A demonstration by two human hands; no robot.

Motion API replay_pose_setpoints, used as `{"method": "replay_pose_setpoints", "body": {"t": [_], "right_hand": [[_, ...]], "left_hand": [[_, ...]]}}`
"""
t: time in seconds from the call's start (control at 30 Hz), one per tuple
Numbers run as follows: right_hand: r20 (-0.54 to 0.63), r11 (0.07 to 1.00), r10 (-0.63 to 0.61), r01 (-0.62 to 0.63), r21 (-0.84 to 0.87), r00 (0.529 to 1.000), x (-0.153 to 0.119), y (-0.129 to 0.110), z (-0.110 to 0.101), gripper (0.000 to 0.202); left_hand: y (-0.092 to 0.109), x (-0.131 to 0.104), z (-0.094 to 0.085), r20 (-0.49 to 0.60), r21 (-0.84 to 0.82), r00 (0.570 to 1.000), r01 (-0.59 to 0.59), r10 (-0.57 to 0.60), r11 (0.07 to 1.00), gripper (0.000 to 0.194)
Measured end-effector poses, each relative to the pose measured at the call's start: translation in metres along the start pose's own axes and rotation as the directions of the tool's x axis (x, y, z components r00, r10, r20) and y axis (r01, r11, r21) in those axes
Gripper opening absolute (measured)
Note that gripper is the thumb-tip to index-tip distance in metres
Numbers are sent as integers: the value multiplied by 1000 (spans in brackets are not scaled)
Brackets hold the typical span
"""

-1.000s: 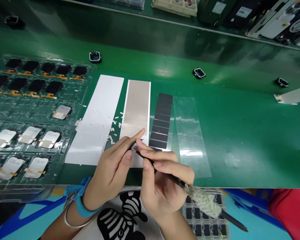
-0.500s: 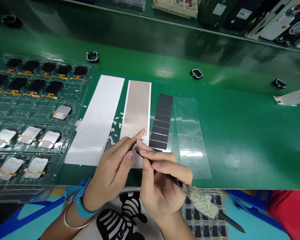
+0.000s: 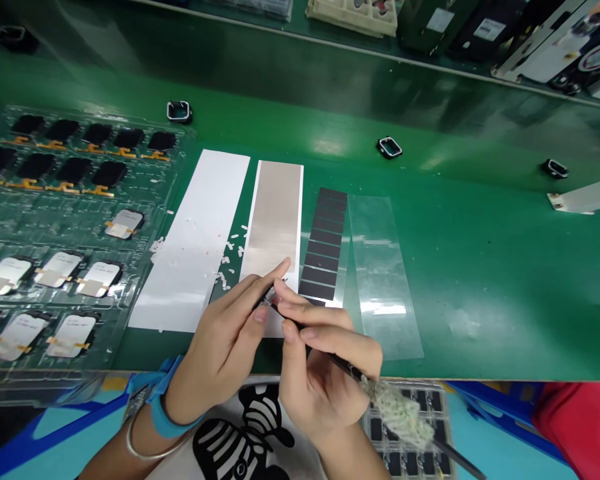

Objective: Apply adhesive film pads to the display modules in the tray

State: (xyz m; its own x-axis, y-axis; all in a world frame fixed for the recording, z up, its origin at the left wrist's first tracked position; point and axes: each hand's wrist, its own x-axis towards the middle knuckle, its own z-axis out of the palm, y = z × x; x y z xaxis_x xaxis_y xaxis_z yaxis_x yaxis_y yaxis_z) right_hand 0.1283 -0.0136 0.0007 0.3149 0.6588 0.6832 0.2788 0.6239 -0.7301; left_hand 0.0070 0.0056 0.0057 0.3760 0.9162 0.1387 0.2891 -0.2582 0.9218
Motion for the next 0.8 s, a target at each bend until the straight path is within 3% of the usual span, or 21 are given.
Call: {"method": "replay_pose_setpoints", "body": {"t": [0.17,0.37,0.8], "right_hand": [[31,999,43,-43,-7,999,1,-1,-1,42],[-21,995,82,-81,61,996,3,-1,-2,41],[8,998,43,-43,41,999,1,0,0,44]], "left_hand": [[0,0,0,-7,6,1000,-7,7,1000,50],[-1,0,1,-63,61,998,-20,23,998,43],[-5,3,2,-84,132,995,-39,51,990,47]]}}
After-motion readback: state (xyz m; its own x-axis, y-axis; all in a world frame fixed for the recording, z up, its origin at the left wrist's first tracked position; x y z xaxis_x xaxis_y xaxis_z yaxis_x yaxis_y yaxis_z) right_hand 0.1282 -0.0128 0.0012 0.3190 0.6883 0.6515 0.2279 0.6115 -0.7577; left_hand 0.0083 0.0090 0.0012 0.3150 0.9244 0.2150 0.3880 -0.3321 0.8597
